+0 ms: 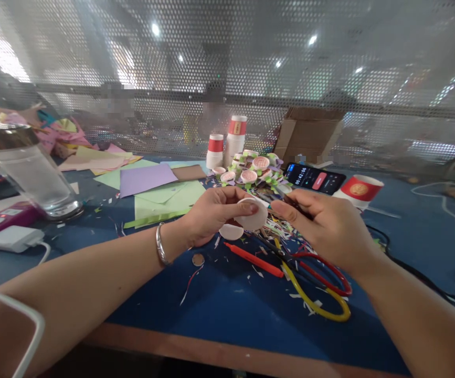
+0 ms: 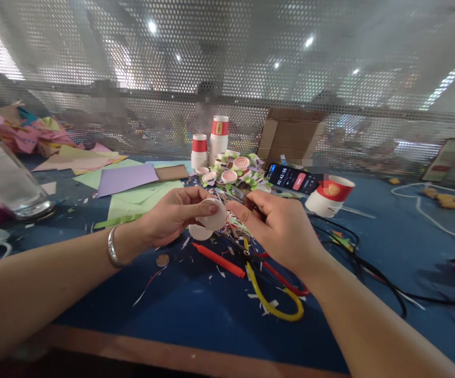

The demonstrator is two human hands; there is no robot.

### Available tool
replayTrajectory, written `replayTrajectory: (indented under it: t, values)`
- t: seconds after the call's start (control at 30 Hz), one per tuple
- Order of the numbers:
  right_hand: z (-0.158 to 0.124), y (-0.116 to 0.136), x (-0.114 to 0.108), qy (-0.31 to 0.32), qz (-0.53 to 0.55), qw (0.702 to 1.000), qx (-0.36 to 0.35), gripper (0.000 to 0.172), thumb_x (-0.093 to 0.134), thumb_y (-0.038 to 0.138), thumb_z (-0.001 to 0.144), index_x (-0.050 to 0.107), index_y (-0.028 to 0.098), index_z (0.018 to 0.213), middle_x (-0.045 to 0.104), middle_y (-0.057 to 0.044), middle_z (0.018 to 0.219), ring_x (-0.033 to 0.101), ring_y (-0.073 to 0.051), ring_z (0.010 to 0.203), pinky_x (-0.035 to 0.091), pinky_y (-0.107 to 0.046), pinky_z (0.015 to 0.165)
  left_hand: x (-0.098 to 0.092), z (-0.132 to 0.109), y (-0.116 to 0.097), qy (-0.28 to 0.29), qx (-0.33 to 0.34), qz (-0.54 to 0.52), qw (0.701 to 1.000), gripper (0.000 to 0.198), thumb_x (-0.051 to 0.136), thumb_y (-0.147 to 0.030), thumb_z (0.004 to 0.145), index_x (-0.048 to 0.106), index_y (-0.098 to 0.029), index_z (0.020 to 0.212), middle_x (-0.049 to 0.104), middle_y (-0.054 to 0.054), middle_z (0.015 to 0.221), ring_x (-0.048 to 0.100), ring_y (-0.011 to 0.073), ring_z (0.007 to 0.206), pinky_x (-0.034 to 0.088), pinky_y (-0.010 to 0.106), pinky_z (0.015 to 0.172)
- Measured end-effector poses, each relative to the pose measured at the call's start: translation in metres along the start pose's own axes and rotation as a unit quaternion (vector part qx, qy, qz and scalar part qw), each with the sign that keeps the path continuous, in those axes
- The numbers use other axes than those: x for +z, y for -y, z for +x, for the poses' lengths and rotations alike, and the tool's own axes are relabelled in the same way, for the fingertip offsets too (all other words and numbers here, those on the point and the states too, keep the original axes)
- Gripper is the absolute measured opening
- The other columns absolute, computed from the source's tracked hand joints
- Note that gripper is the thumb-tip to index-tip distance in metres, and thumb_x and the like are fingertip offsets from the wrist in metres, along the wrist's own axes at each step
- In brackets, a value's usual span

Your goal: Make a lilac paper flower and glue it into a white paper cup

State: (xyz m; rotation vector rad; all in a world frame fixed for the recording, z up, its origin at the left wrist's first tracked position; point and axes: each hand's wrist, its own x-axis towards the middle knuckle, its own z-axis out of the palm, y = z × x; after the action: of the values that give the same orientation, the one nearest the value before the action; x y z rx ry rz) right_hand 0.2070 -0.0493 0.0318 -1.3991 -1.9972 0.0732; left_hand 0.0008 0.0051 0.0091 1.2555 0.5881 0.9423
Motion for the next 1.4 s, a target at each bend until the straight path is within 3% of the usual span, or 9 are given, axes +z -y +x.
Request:
replayTrajectory:
  t: [0.17,0.3,0.47,0.67,0.97,1.07,1.23,1.4]
  values:
    - [0.0,-0.001,0.0,0.029,-0.021,0.999,-0.009,0.048,0.051,0.057,0.097,0.049,0.021,0.066,0.04,0.004,0.055,0.037,-0.011,0.052,0.029,-0.028,0.048,0.002,-0.001,-0.001,0.001,-0.008,-0.019,1.0,0.02,0.082,-0.022,0.074,0.067,-0.012,0.081,0.07,0.001,0.073,0.067,0.0103,0.063,0.052,0.021,0.058]
    - [0.002,0.001,-0.001,0.026,0.003,1.0,0.014,0.053,0.05,0.062,0.096,0.044,0.022,0.061,0.033,0.005,0.053,0.033,-0.011,0.05,0.026,-0.028,0.046,0.002,0.0,0.001,-0.008,-0.018,-0.017,1.0,0.019,0.08,-0.026,0.078,0.066,-0.012,0.082,0.069,0.003,0.074,0.067,0.0121,0.064,0.054,0.024,0.059]
    - [0.004,0.002,-0.002,0.042,0.05,0.997,0.036,0.057,0.048,0.07,0.093,0.047,0.022,0.063,0.032,0.005,0.053,0.031,-0.011,0.049,0.024,-0.028,0.045,0.002,0.0,0.005,-0.007,0.012,0.029,0.999,0.021,0.076,-0.032,0.082,0.065,-0.014,0.082,0.067,0.003,0.075,0.065,0.0122,0.065,0.053,0.024,0.056]
    - [0.004,0.0,0.003,0.06,0.05,0.997,0.027,0.056,0.048,0.069,0.094,0.049,0.022,0.063,0.037,0.004,0.055,0.035,-0.012,0.053,0.029,-0.028,0.048,0.003,-0.003,0.004,0.019,0.044,0.078,0.996,0.029,0.073,-0.041,0.085,0.061,-0.016,0.078,0.064,0.001,0.075,0.065,0.0131,0.068,0.055,0.024,0.055]
    - [0.004,0.002,0.004,0.043,0.054,0.997,0.035,0.055,0.051,0.067,0.094,0.052,0.021,0.064,0.033,0.005,0.053,0.033,-0.011,0.051,0.026,-0.028,0.047,-0.015,0.002,-0.011,0.027,0.068,0.27,0.96,0.029,0.068,-0.043,0.086,0.067,-0.016,0.076,0.061,0.0,0.062,0.054,0.008,0.051,0.037,0.021,0.046]
    - [0.005,0.0,0.005,0.045,0.027,0.998,0.024,0.053,0.051,0.065,0.095,0.056,0.021,0.066,0.036,0.005,0.053,0.033,-0.011,0.05,0.026,-0.028,0.047,-0.026,0.005,-0.014,-0.006,0.088,0.328,0.941,0.033,0.062,-0.04,0.09,0.063,-0.017,0.066,0.055,-0.001,0.055,0.049,0.0076,0.048,0.033,0.023,0.048]
    - [0.002,0.002,0.008,0.145,-0.009,0.989,0.011,0.053,0.052,0.066,0.092,0.059,0.02,0.068,0.044,0.004,0.051,0.039,-0.011,0.048,0.026,-0.028,0.047,-0.045,0.011,-0.015,-0.102,0.156,0.404,0.896,0.037,0.056,-0.033,0.092,0.056,-0.019,0.057,0.045,-0.002,0.052,0.041,0.0089,0.051,0.026,0.027,0.051]
    - [-0.005,0.013,0.014,0.25,-0.055,0.966,-0.039,0.05,0.053,0.063,0.094,0.057,0.02,0.07,0.058,0.0,0.06,0.052,-0.014,0.055,0.03,-0.028,0.053,-0.046,0.009,-0.014,-0.093,0.191,0.449,0.868,0.032,0.056,-0.03,0.09,0.056,-0.018,0.06,0.041,-0.003,0.056,0.035,0.0094,0.054,0.023,0.028,0.054]
